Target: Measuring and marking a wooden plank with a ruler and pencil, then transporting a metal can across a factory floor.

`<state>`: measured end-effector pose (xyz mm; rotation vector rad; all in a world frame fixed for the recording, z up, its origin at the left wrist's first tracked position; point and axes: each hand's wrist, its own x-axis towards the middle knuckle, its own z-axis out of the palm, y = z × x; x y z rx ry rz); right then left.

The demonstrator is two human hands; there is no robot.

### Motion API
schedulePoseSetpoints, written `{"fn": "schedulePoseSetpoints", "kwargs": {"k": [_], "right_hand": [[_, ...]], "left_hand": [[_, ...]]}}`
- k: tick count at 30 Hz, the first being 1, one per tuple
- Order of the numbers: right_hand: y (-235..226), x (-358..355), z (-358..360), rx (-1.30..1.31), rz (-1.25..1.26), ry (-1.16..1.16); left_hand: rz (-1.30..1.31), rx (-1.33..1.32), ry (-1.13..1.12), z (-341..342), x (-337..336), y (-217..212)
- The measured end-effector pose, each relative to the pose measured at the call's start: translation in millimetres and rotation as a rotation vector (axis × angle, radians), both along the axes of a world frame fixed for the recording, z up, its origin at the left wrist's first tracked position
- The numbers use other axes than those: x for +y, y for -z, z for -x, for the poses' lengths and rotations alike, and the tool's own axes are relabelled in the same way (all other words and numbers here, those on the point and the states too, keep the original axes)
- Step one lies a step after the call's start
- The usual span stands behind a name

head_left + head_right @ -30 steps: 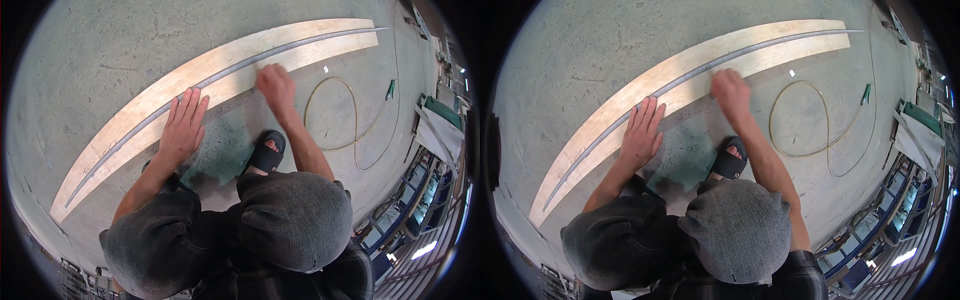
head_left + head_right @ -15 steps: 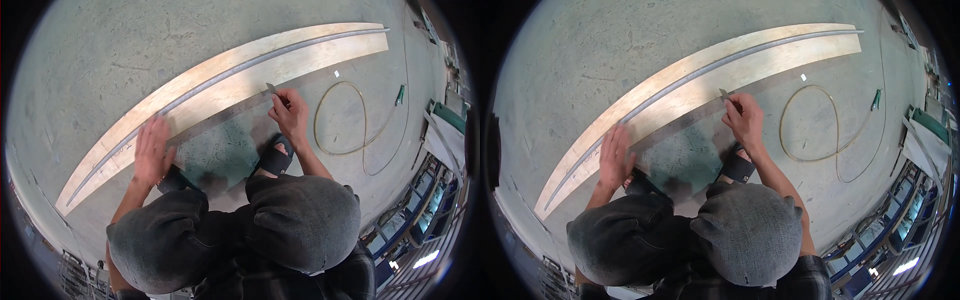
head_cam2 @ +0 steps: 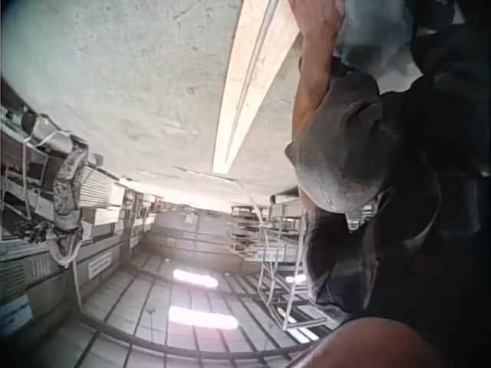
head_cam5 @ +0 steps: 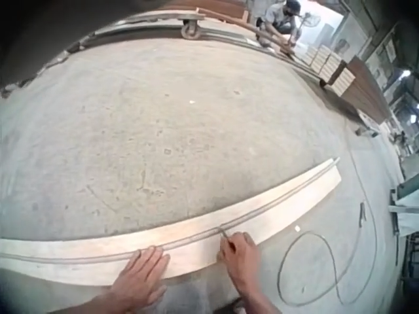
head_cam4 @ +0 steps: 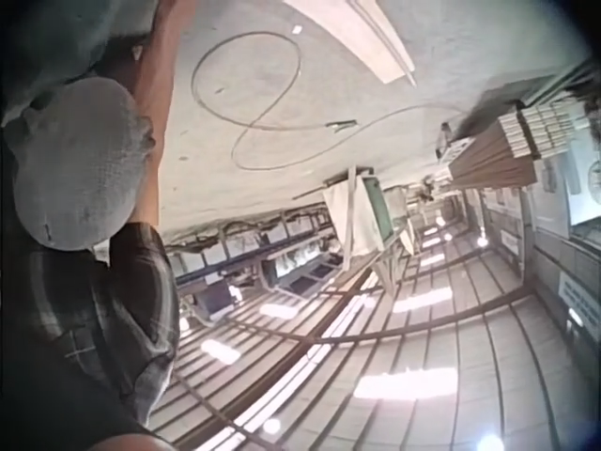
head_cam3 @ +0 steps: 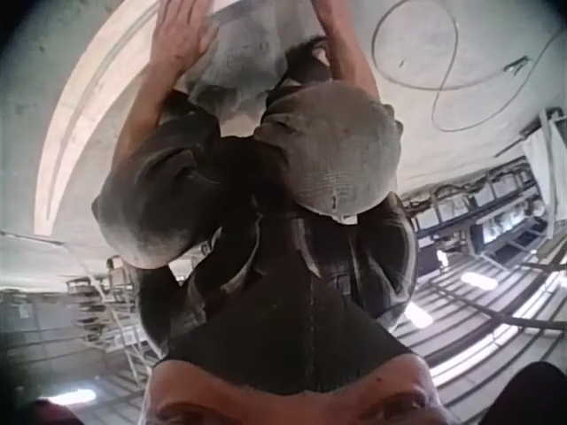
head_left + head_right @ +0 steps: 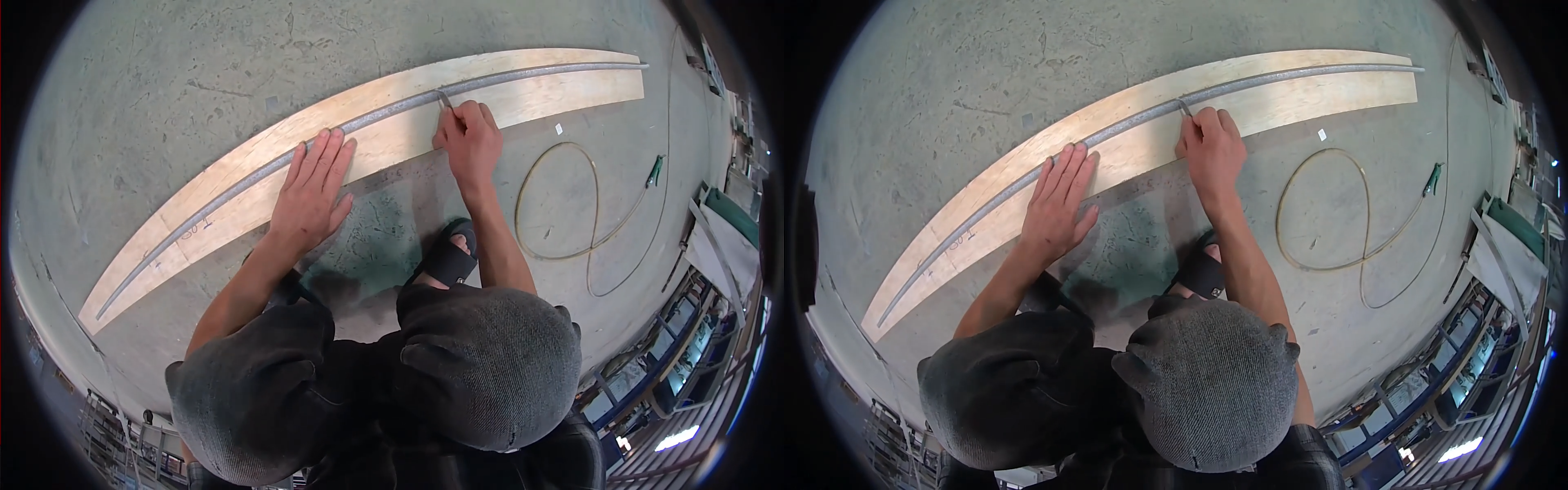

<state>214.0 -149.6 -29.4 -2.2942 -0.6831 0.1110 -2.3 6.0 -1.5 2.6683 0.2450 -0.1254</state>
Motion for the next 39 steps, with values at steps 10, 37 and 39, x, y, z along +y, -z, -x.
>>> {"fn": "schedulePoseSetpoints", "kwargs": {"k": [10, 37, 39], "right_hand": [[-5, -2, 3, -0.077, 0.082, -0.054], [8, 7, 25, -0.286, -0.005, -0.248], [4, -2, -1, -0.228, 0.024, -0.136]], "left_hand": [[0.001, 0.013, -0.022, 1, -4, 0], [-0.045, 0.011, 0.006, -1, -4, 2], [-0.032, -0.005, -0.004, 0, -2, 2]]}}
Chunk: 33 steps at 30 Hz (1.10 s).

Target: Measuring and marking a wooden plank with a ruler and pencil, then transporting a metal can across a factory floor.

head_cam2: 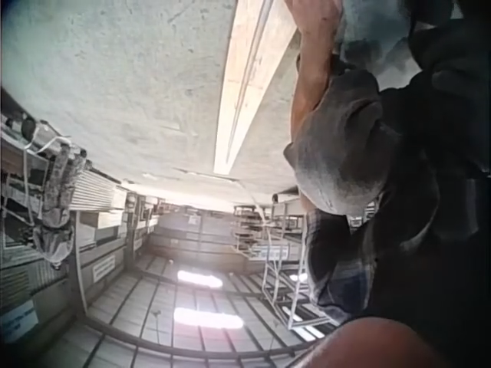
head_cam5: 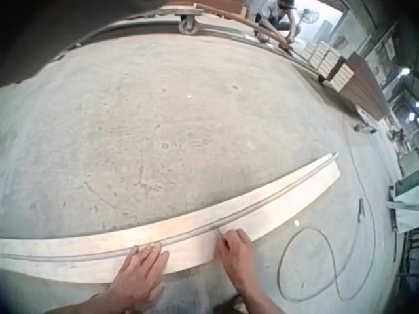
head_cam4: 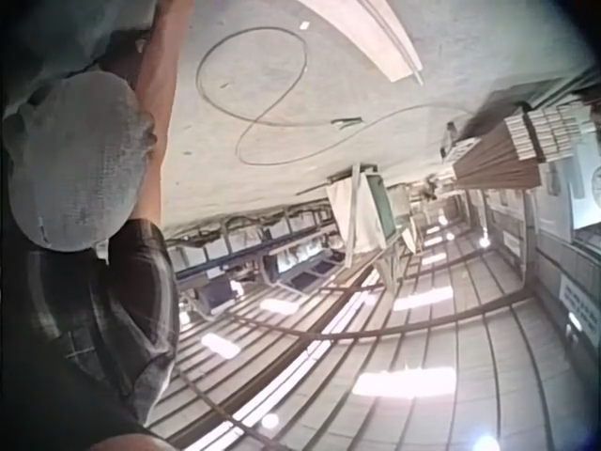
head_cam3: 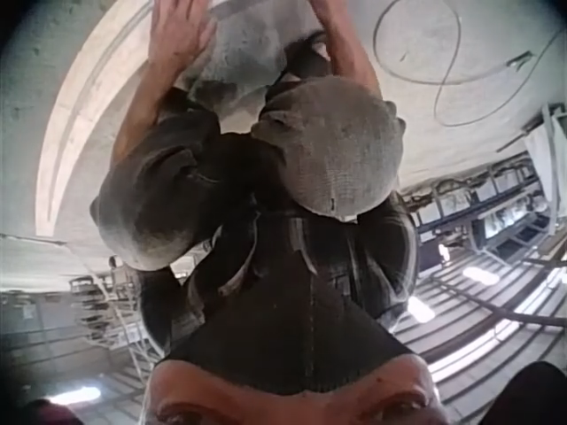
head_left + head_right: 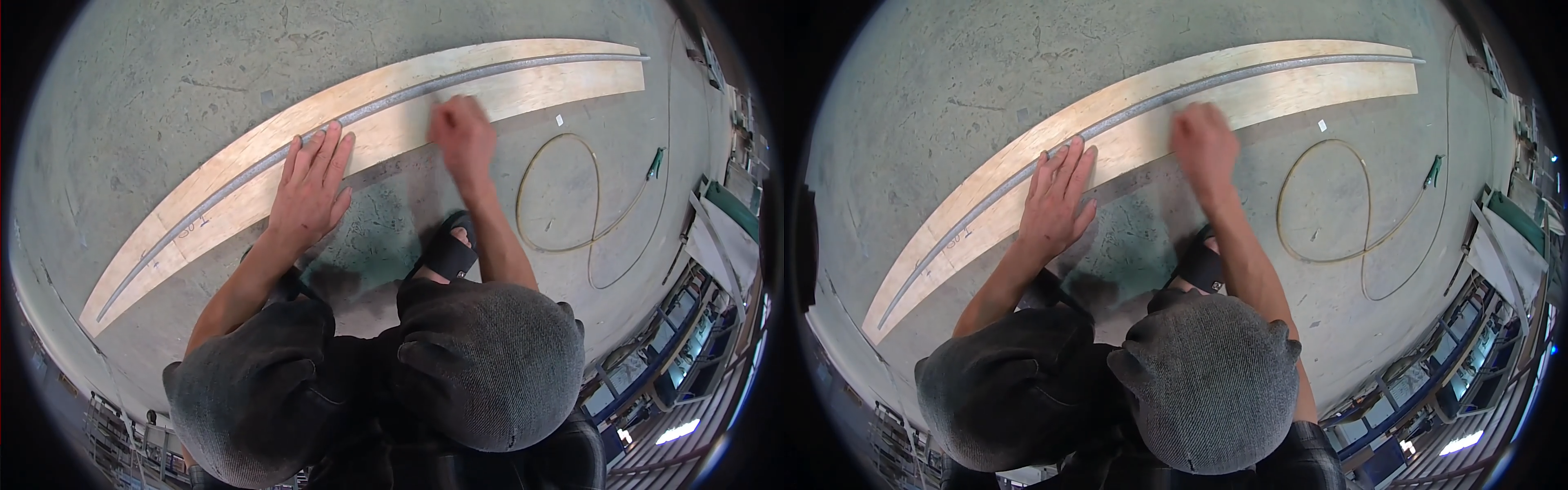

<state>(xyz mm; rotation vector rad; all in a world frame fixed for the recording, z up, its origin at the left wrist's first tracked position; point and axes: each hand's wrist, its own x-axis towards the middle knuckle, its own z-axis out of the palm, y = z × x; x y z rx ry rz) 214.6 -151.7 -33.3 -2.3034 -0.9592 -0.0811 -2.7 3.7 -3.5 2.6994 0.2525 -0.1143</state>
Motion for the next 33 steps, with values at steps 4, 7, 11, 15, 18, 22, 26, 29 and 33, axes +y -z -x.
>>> {"fn": "schedulePoseSetpoints", "kwargs": {"k": [4, 7, 11, 15, 18, 22, 26, 29, 33], "right_hand": [[-1, -9, -9, 0.116, -0.025, 0.023], [0, 9, 25, 0.024, -0.009, -0.071], [5, 1, -1, 0.04, -0.007, -0.022], [2, -7, -9, -0.002, 0.02, 0.053], [2, 4, 15, -0.074, -0.009, -0.063], [-4, -8, -13, 0.077, -0.012, -0.003], [2, -12, -17, 0.016, 0.0, -0.015], [2, -5, -4, -0.098, -0.046, -0.104], [-2, -26, -49, 0.205, -0.004, 0.152]], "left_hand": [[-0.014, 0.001, 0.0, -2, -3, -1], [-0.021, 0.0, 0.006, -1, -3, 0], [-0.025, 0.003, 0.004, 1, 0, -1], [0.018, -0.005, -0.003, -2, -3, -1], [0.021, -0.004, -0.002, -1, -2, -2], [0.025, -0.004, -0.005, -1, -2, -2], [0.015, 0.008, -0.004, -2, -2, -5], [-0.004, 0.019, 0.006, -1, -2, -3], [-0.026, 0.042, 0.01, -1, 1, -7]]}}
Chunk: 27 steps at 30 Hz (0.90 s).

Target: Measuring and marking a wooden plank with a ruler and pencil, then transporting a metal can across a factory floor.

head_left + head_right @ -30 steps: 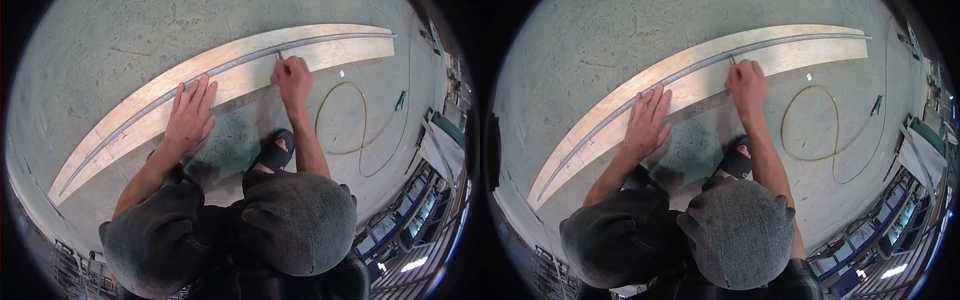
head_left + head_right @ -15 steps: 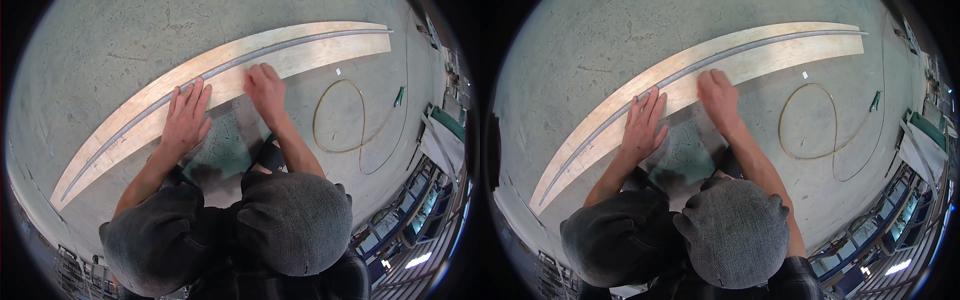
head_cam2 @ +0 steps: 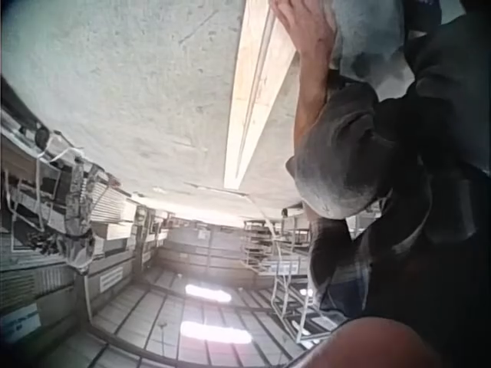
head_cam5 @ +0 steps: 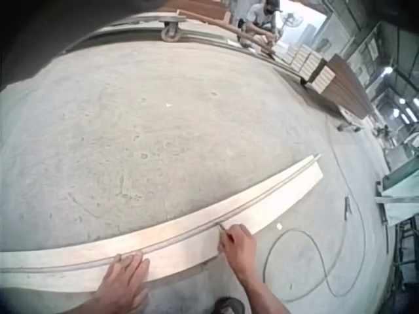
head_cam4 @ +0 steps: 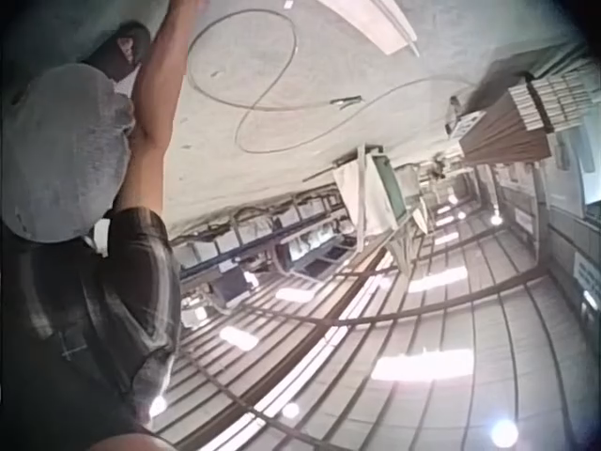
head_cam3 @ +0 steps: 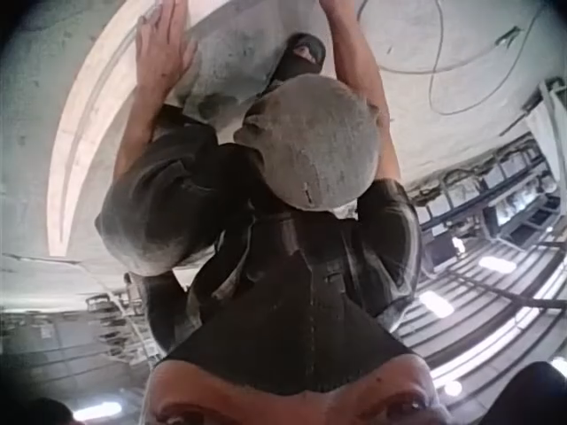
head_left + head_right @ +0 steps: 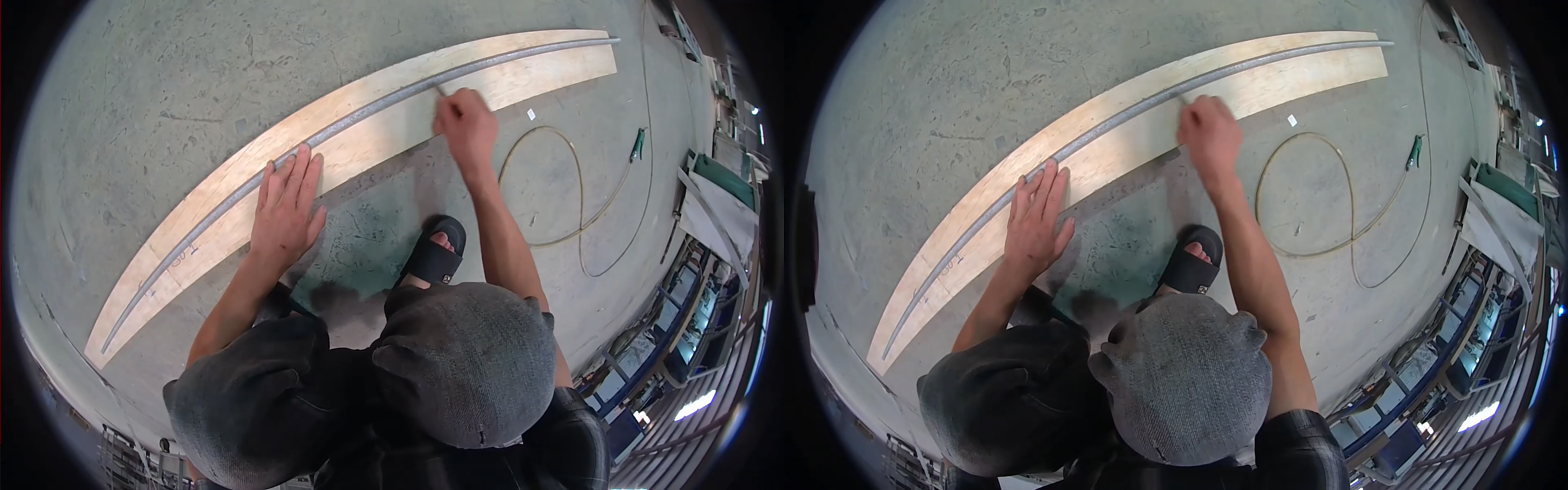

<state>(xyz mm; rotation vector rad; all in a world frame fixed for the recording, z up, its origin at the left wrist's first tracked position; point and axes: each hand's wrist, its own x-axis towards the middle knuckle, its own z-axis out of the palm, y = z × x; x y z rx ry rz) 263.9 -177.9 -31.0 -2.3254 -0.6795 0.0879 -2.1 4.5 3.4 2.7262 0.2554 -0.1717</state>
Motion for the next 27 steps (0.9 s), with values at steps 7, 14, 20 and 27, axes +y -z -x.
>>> {"fn": "schedulePoseSetpoints", "kwargs": {"k": [7, 14, 20, 27], "right_hand": [[-1, 7, 16, -0.226, 0.014, -0.177], [7, 2, 4, -0.179, 0.024, -0.136], [4, -13, -29, -0.063, 0.023, -0.028], [-23, -37, -62, -0.115, -0.039, 0.285]], "left_hand": [[0.01, -0.004, 0.004, -1, -1, 2], [0.006, 0.005, -0.006, -2, 1, -1], [0.025, -0.002, -0.006, -3, 2, -2], [0.059, 0.023, -0.077, 35, 20, -10]]}}
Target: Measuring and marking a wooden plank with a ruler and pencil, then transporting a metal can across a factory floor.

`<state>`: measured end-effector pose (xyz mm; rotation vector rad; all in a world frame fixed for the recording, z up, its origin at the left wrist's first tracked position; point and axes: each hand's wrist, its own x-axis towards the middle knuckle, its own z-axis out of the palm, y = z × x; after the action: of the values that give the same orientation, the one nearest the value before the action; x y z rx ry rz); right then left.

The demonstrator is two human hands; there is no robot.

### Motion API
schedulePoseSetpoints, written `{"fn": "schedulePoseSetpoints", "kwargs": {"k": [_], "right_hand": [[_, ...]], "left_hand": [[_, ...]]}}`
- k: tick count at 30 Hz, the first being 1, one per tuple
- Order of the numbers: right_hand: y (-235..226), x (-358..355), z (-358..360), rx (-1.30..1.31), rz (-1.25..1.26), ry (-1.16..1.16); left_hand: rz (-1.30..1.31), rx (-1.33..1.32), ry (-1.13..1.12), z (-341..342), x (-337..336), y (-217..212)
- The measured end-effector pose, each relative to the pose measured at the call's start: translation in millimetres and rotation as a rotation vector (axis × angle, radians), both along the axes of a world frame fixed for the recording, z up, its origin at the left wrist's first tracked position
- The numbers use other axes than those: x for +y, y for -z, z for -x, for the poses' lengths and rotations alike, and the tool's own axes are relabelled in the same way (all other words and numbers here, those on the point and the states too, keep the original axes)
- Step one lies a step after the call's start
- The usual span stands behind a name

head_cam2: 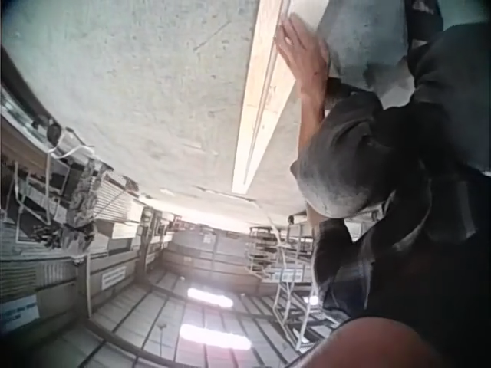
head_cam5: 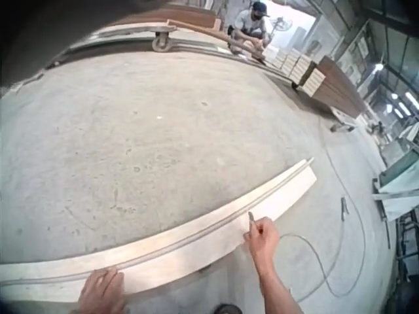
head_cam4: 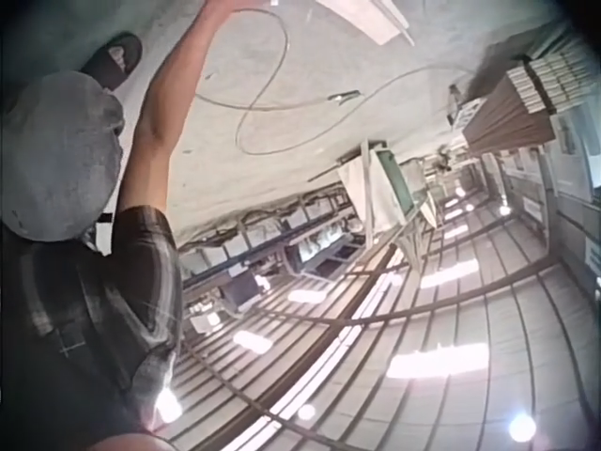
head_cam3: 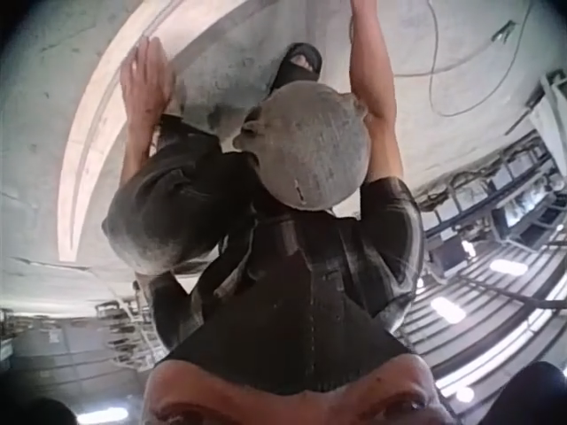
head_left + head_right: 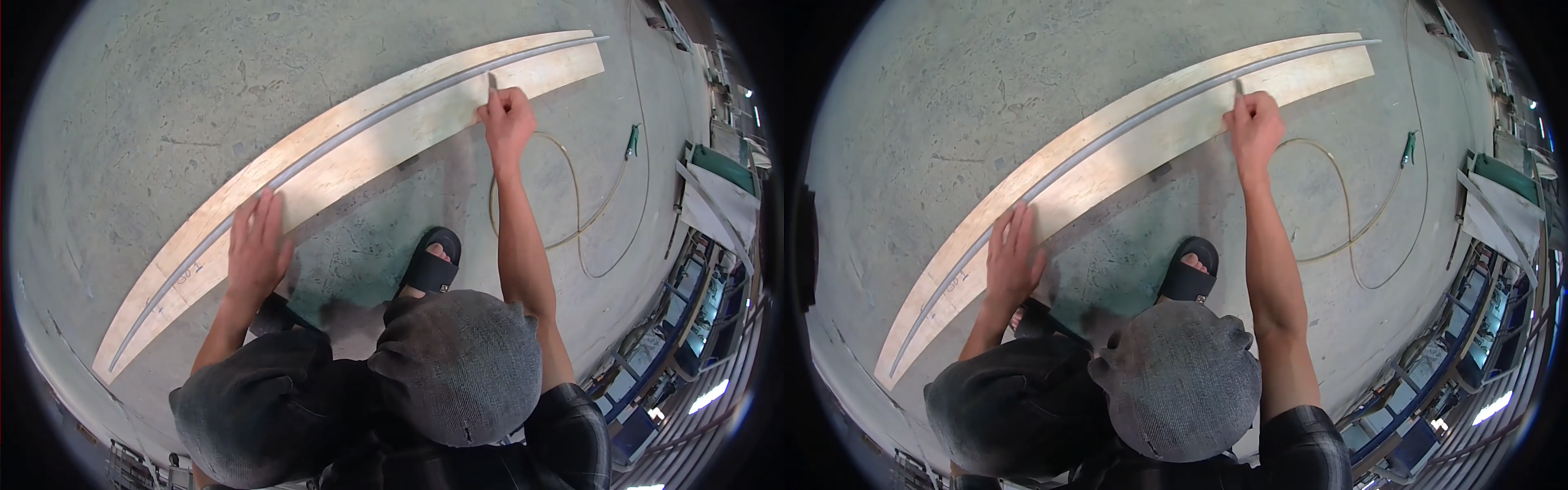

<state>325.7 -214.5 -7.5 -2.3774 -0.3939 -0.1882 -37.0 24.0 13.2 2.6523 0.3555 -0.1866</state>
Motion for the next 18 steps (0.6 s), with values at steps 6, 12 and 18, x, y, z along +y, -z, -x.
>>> {"fn": "schedulePoseSetpoints", "kwargs": {"k": [6, 12, 18], "right_hand": [[0, 52, 109, 0.16, -0.054, -0.321], [20, 74, 127, 0.039, 0.042, -0.442], [17, 53, 88, 0.006, 0.157, -0.345]], "left_hand": [[-0.091, -0.063, 0.083, 5, 7, -1], [0.0, -0.041, 0.181, -56, -14, 13], [-0.011, -0.022, 0.176, -57, -16, 11]]}}
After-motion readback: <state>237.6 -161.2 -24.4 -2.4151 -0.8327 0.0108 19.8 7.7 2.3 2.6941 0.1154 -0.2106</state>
